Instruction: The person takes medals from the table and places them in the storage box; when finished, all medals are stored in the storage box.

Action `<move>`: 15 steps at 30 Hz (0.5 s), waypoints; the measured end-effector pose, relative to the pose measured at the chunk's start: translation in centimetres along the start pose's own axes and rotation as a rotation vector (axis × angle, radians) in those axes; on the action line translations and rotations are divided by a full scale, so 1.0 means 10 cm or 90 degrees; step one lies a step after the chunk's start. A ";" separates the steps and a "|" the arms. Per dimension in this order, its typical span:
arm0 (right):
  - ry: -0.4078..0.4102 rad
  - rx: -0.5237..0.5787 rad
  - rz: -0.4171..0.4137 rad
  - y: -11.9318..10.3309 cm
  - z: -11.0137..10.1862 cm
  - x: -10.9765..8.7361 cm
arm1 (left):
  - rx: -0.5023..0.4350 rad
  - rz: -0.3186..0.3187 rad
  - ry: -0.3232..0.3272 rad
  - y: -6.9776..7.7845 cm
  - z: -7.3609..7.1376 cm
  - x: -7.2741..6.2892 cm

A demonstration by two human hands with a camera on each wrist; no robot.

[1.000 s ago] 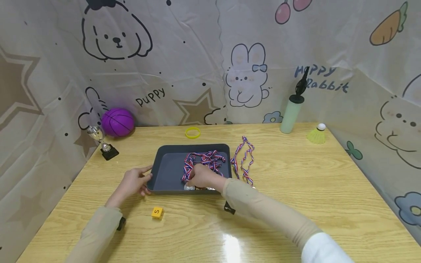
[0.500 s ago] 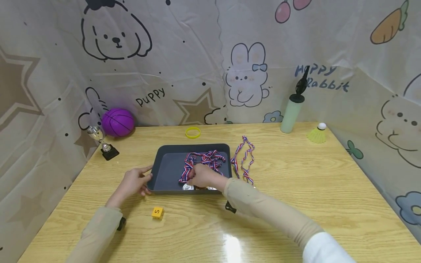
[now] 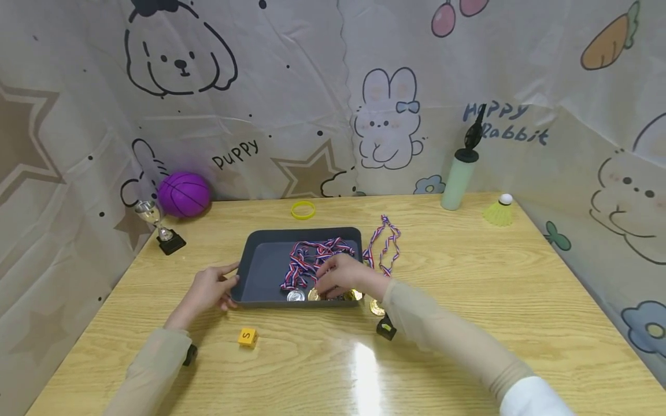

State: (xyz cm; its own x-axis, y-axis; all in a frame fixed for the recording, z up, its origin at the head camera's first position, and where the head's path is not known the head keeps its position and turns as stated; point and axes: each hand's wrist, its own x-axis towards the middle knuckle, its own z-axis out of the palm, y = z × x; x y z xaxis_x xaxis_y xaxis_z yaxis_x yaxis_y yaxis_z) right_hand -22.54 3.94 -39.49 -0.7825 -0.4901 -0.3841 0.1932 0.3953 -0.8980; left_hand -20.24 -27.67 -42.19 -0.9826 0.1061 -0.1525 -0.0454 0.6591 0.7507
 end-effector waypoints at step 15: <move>0.067 0.051 -0.037 0.27 -0.87 -0.37 | -0.002 -0.005 -0.004 0.01 0.01 -0.01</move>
State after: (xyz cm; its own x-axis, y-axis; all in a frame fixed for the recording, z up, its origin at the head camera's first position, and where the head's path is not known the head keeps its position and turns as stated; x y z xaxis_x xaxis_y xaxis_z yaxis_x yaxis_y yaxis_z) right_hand -24.32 13.59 -38.66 -0.8511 -0.4242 -0.3093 0.1887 0.3026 -0.9342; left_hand -20.14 -27.56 -42.13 -0.9810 0.1058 -0.1625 -0.0537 0.6571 0.7519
